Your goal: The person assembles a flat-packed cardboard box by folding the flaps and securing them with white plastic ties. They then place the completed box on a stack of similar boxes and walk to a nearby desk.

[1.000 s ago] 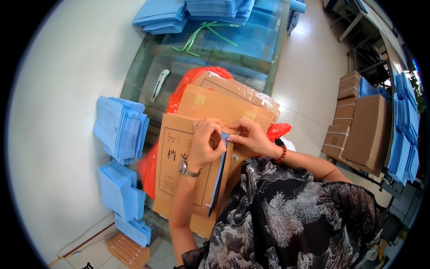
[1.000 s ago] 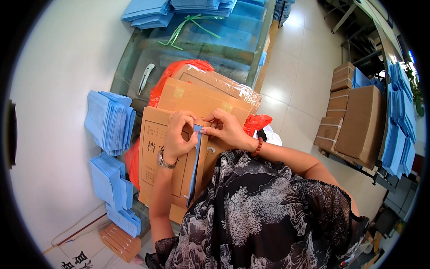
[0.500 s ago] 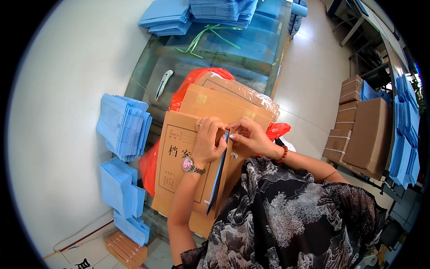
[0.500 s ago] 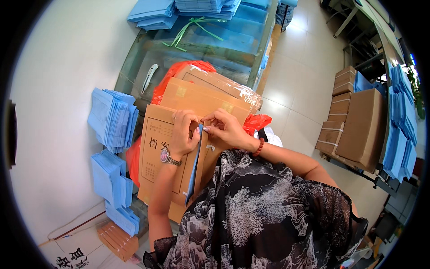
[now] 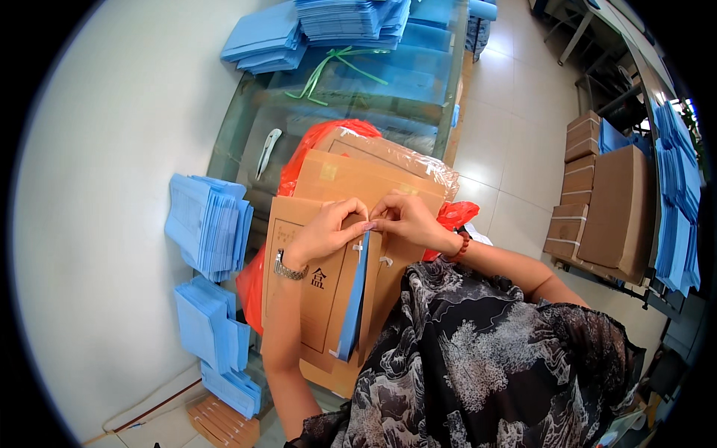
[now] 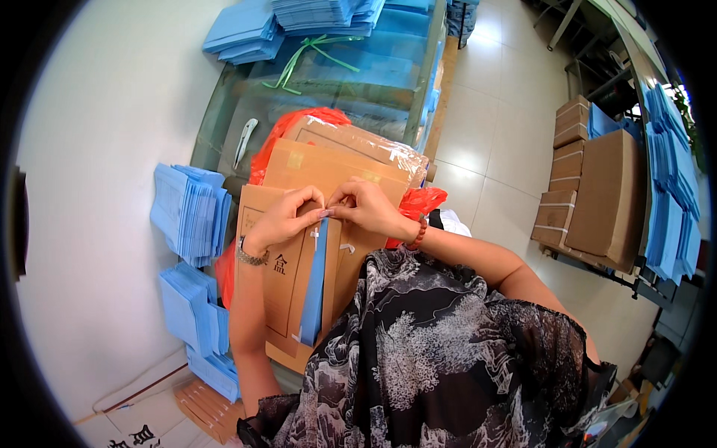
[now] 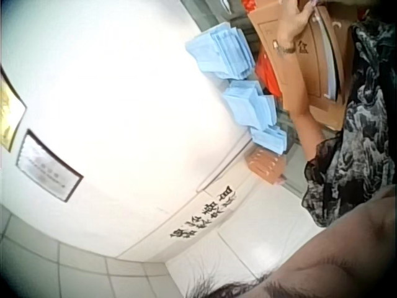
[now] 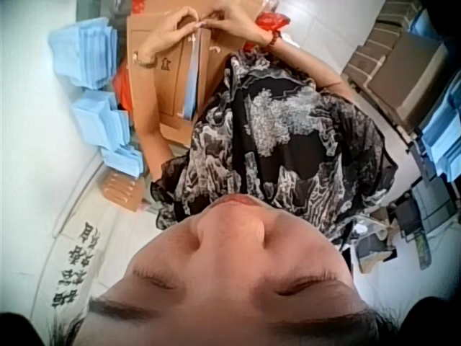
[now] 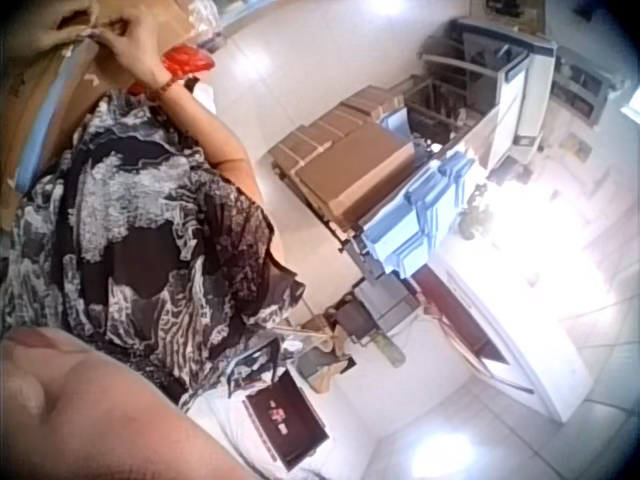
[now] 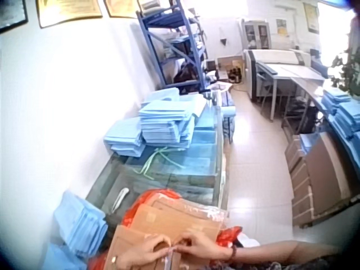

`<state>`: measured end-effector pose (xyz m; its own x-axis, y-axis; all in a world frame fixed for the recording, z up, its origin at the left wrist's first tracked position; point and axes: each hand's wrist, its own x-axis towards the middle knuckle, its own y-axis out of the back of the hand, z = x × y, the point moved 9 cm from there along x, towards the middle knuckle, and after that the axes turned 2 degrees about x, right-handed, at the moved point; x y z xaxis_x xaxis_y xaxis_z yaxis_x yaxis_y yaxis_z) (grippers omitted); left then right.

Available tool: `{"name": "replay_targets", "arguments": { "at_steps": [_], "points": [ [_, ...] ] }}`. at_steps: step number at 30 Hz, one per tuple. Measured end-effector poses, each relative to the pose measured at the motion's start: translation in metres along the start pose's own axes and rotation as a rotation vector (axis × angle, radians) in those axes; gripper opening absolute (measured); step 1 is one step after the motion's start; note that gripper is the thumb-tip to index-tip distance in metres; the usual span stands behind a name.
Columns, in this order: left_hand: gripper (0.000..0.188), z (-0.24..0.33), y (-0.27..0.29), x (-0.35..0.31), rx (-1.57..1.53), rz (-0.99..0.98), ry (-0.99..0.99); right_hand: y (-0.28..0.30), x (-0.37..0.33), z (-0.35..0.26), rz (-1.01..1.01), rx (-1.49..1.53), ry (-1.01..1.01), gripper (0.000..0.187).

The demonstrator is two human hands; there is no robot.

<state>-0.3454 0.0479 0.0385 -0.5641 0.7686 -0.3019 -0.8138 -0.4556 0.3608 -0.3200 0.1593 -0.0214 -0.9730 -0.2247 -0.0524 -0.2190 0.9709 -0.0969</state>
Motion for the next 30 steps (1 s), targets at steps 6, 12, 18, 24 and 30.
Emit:
{"name": "replay_targets", "arguments": {
  "at_steps": [6, 12, 18, 24, 30],
  "points": [
    [0.017, -0.008, -0.003, 0.005, -0.198, -0.022, 0.142, 0.0, 0.003, -0.005, 0.016, -0.069, -0.042, 0.012],
    [0.012, -0.004, -0.003, 0.008, -0.127, 0.043, 0.109, -0.002, 0.006, 0.005, 0.092, -0.089, -0.014, 0.011],
    [0.011, 0.002, -0.004, 0.005, 0.024, 0.146, 0.017, -0.003, 0.008, 0.021, 0.078, 0.157, -0.082, 0.015],
    [0.027, -0.01, -0.007, -0.003, -0.359, 0.454, -0.252, -0.015, 0.004, 0.024, 0.122, 0.418, -0.142, 0.024],
    [0.061, 0.003, -0.012, -0.002, -0.179, 0.522, -0.295, -0.014, -0.005, 0.032, 0.066, 0.64, -0.185, 0.023]
  ]
}}
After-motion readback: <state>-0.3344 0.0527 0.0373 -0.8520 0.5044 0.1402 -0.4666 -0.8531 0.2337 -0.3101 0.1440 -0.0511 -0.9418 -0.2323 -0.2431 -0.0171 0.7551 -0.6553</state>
